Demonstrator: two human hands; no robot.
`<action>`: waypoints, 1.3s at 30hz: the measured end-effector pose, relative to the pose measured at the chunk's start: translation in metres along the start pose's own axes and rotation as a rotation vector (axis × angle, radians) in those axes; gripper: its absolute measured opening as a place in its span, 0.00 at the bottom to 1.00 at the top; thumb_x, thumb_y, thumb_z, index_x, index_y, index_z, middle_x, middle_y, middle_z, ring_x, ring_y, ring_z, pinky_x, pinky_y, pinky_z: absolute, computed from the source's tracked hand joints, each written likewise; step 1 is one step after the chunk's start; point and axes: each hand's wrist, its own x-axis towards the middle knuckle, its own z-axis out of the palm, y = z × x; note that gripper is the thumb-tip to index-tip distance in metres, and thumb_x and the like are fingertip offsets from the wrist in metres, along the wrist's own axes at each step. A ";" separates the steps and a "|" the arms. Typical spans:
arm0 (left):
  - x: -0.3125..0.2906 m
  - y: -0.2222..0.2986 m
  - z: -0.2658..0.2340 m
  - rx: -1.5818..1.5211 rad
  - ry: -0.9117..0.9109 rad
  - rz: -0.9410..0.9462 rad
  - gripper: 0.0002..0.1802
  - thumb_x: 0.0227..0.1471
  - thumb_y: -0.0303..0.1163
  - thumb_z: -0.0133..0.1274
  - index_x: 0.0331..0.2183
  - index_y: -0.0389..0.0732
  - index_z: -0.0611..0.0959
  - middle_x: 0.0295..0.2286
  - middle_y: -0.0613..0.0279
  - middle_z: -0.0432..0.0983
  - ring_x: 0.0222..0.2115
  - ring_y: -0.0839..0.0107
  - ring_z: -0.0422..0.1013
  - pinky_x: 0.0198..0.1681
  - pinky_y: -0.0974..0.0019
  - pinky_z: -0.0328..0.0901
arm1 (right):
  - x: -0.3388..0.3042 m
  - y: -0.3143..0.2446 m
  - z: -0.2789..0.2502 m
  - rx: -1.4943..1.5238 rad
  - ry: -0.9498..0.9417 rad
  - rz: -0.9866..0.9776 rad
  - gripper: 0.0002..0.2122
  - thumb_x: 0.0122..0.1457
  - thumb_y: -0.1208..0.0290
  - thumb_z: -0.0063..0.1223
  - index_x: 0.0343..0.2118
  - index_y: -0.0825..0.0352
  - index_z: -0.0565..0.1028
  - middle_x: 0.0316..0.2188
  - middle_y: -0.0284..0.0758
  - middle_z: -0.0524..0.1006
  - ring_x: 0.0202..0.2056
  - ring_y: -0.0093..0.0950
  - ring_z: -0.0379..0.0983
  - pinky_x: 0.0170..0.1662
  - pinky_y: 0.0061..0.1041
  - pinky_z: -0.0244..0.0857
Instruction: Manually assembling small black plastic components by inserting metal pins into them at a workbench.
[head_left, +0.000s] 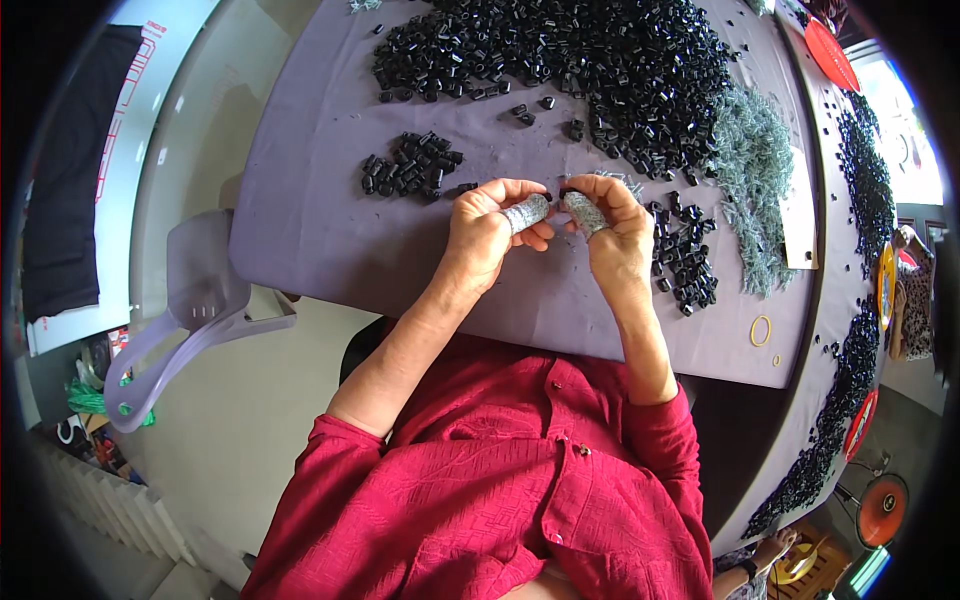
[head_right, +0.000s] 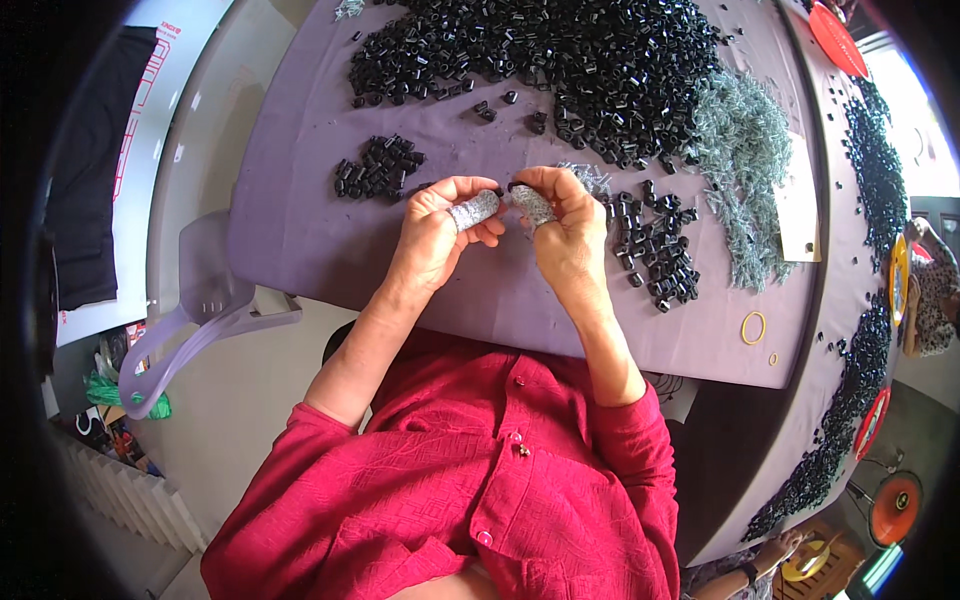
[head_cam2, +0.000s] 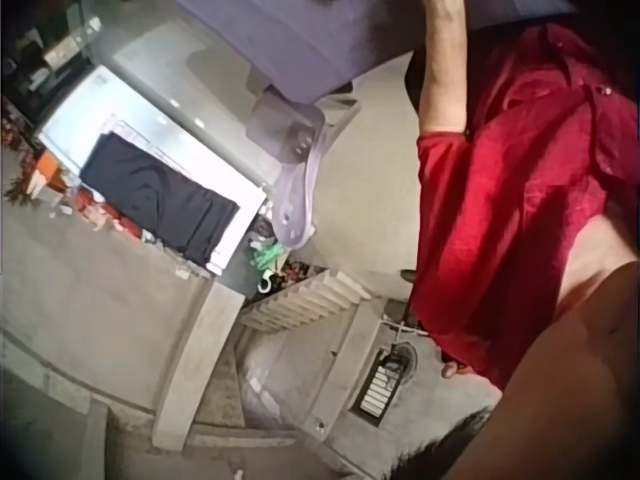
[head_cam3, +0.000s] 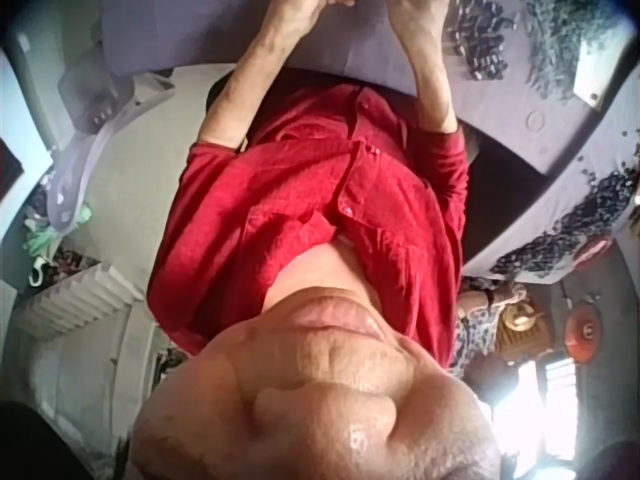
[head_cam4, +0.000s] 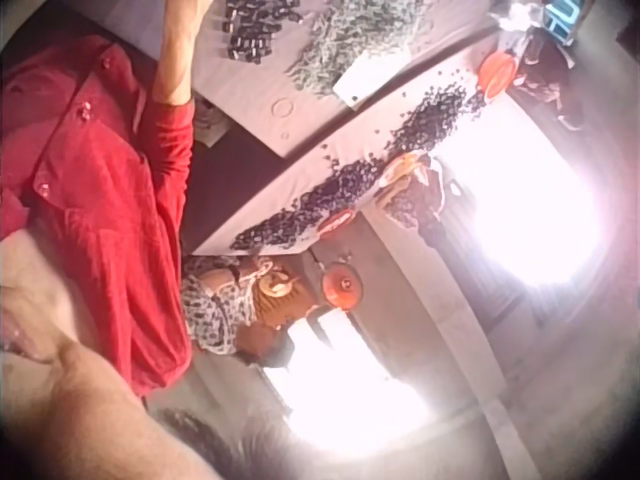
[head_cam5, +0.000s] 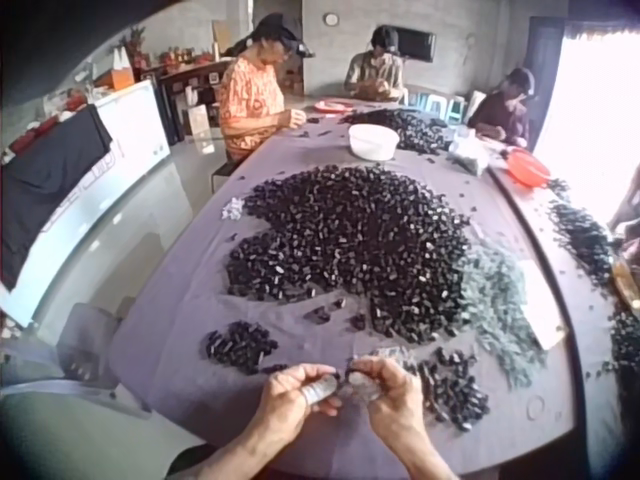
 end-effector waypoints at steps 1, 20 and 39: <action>0.000 0.000 0.000 0.000 0.003 -0.001 0.10 0.53 0.21 0.42 0.37 0.31 0.77 0.27 0.53 0.77 0.22 0.71 0.74 0.24 0.71 0.71 | 0.000 0.000 0.000 0.001 -0.002 0.002 0.17 0.45 0.92 0.35 0.36 0.73 0.74 0.30 0.35 0.78 0.31 0.19 0.73 0.35 0.18 0.68; -0.005 -0.011 0.009 0.279 0.026 0.125 0.10 0.51 0.17 0.45 0.34 0.31 0.79 0.25 0.59 0.77 0.23 0.75 0.74 0.26 0.73 0.72 | -0.014 0.017 0.002 -0.111 0.043 0.063 0.13 0.45 0.90 0.45 0.34 0.71 0.75 0.28 0.36 0.78 0.31 0.19 0.74 0.36 0.18 0.67; -0.029 -0.006 0.027 0.694 -0.117 0.041 0.08 0.46 0.22 0.50 0.32 0.33 0.80 0.16 0.58 0.74 0.15 0.77 0.70 0.17 0.72 0.64 | -0.041 -0.001 -0.023 -0.659 -0.156 -0.284 0.15 0.35 0.84 0.51 0.31 0.67 0.72 0.26 0.40 0.73 0.30 0.41 0.71 0.34 0.34 0.66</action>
